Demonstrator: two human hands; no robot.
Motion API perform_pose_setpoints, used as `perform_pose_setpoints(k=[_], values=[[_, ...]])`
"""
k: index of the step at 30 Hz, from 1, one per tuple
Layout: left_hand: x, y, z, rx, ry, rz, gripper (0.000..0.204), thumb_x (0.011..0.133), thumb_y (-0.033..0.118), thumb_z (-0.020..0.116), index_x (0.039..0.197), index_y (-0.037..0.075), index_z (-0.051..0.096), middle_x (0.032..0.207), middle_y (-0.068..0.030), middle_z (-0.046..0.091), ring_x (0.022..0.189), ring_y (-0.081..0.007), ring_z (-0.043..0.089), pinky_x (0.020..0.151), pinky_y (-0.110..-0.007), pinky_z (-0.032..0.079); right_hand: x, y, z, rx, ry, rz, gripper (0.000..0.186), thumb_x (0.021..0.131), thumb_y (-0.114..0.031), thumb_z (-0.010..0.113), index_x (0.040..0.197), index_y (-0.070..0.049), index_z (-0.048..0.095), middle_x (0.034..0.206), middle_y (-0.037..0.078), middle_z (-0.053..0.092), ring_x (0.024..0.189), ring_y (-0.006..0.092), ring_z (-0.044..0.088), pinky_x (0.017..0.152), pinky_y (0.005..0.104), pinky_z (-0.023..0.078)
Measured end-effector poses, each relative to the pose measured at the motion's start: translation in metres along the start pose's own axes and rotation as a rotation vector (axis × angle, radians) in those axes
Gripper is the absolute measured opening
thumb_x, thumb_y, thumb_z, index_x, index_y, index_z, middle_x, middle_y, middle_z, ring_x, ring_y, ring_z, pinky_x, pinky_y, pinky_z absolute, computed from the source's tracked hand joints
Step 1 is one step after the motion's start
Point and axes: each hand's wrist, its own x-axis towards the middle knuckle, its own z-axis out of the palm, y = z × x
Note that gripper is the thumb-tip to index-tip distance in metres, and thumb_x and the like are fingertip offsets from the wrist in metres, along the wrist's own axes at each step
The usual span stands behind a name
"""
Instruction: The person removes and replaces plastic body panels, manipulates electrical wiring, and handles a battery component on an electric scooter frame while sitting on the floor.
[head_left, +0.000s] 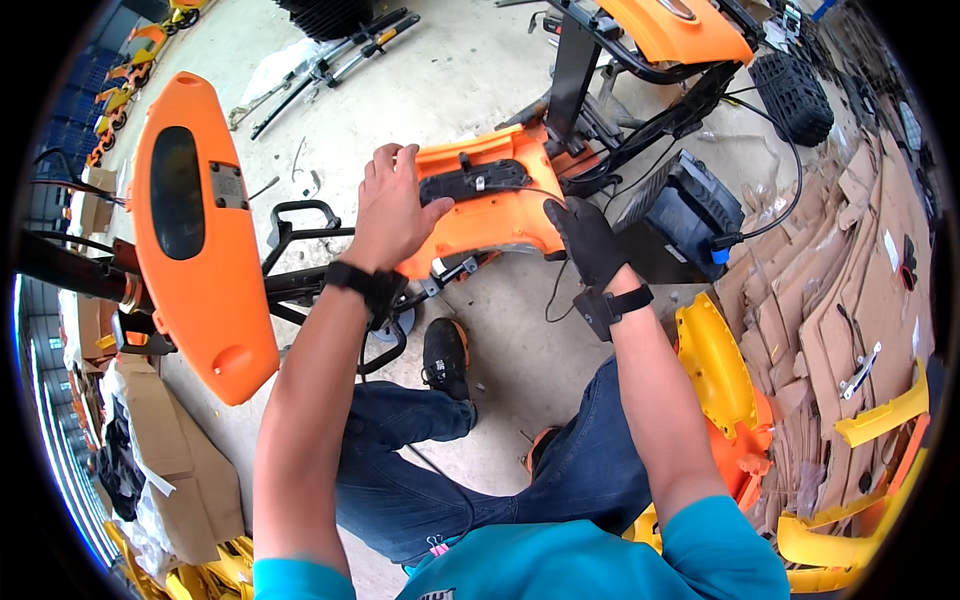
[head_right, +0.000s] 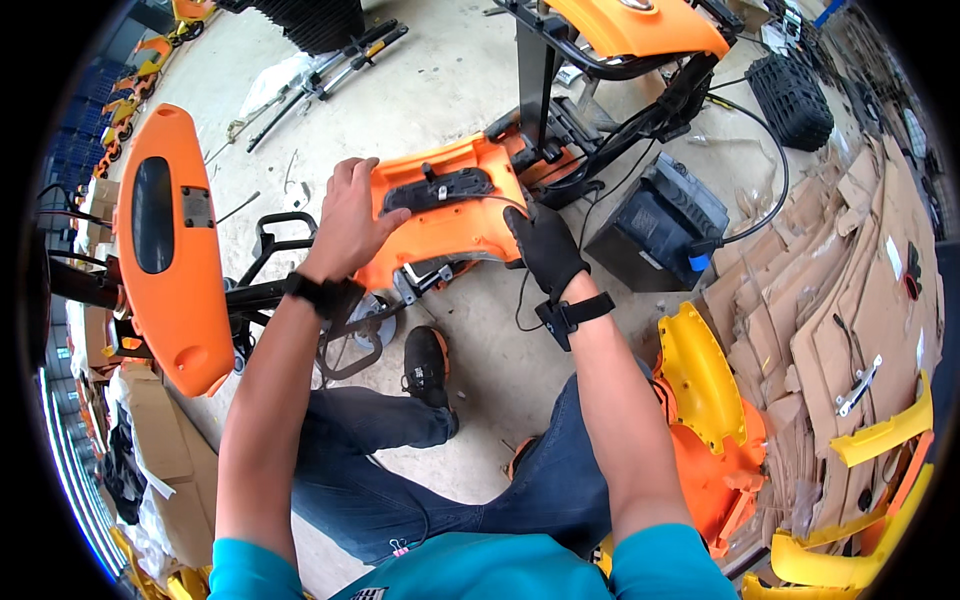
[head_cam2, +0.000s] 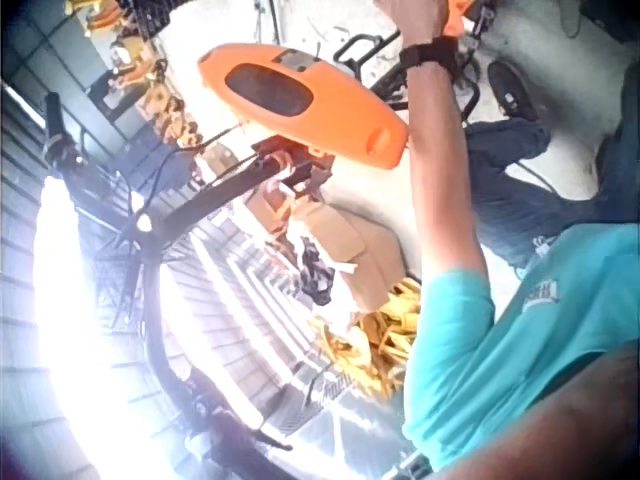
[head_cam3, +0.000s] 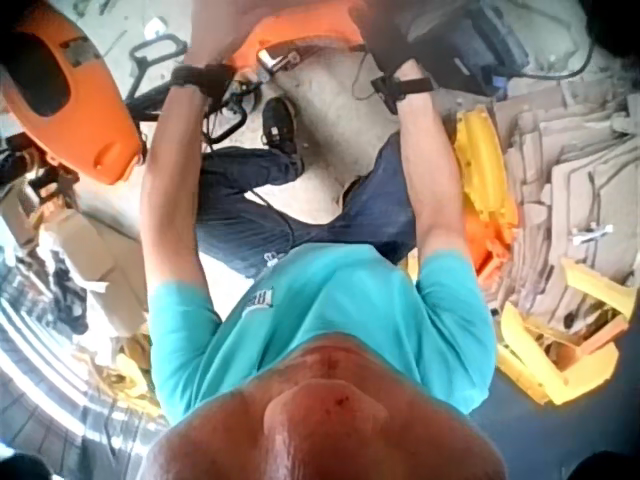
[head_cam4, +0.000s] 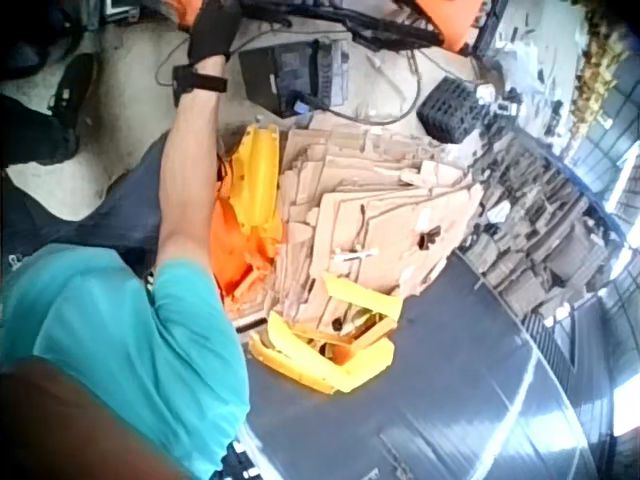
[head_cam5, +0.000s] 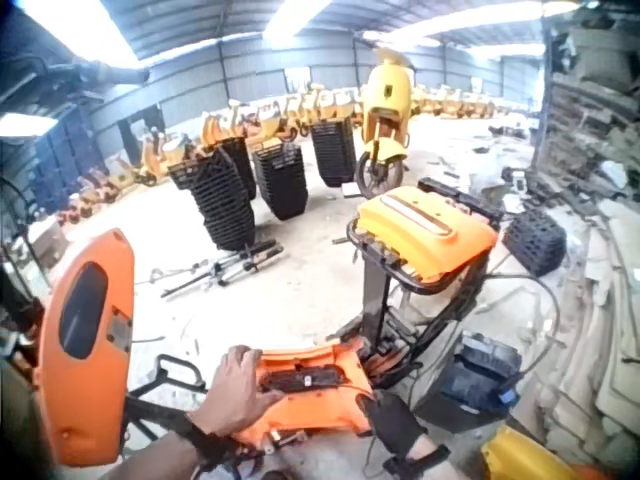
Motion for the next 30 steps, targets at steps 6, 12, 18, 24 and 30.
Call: perform_pose_setpoints(k=[6,12,18,24,30], values=[[-0.059,0.081,-0.085,-0.337,-0.164,0.031,0.041,0.079,0.016,0.07,0.113,-0.001,0.055,0.103,-0.0146,0.061,0.096,-0.0295,0.06,0.087,-0.037,0.046,0.048,-0.02,0.0,-0.01,0.127,-0.369,0.032,0.09,-0.028,0.054,0.084,0.003,0.06,0.066,0.009,0.055,0.063,0.0161,0.052,0.058,0.0336,0.042],[-0.051,0.05,-0.057,-0.468,-0.235,-0.168,0.069,0.079,0.013,0.07,0.134,-0.005,0.033,0.086,-0.0142,0.065,0.07,-0.0174,0.062,0.061,-0.031,0.049,0.065,-0.14,0.026,-1.016,0.192,-1.075,0.03,0.085,-0.011,0.063,0.11,0.005,0.057,0.093,0.018,0.066,0.086,0.023,0.063,0.073,0.035,0.052],[-0.033,0.049,0.01,-1.053,-0.696,-0.212,0.019,0.088,0.012,0.061,0.106,0.005,0.061,0.093,-0.0023,0.064,0.074,-0.0101,0.057,0.065,-0.026,0.049,0.073,-0.223,0.074,-0.204,0.132,-0.73,0.025,0.092,-0.02,0.056,0.103,0.001,0.058,0.09,0.013,0.06,0.077,0.0232,0.061,0.063,0.0328,0.057],[-0.062,0.023,0.019,-0.44,-0.871,-0.058,0.012,0.079,0.008,0.058,0.087,0.002,0.066,0.084,-0.009,0.068,0.079,-0.0152,0.065,0.073,-0.029,0.05,0.114,-0.23,0.058,-0.543,0.296,-0.839,0.019,0.087,-0.018,0.058,0.097,-0.001,0.058,0.085,0.018,0.061,0.076,0.0302,0.062,0.065,0.0379,0.053],[-0.044,0.029,-0.036,-1.244,-0.115,-0.347,0.017,0.096,0.012,0.047,0.096,-0.003,0.056,0.087,-0.0118,0.065,0.08,-0.0181,0.066,0.072,-0.028,0.053,0.159,-0.184,0.039,-1.231,0.544,-1.057,0.014,0.083,-0.015,0.06,0.091,-0.003,0.057,0.08,0.023,0.063,0.075,0.0371,0.063,0.068,0.0431,0.05]])
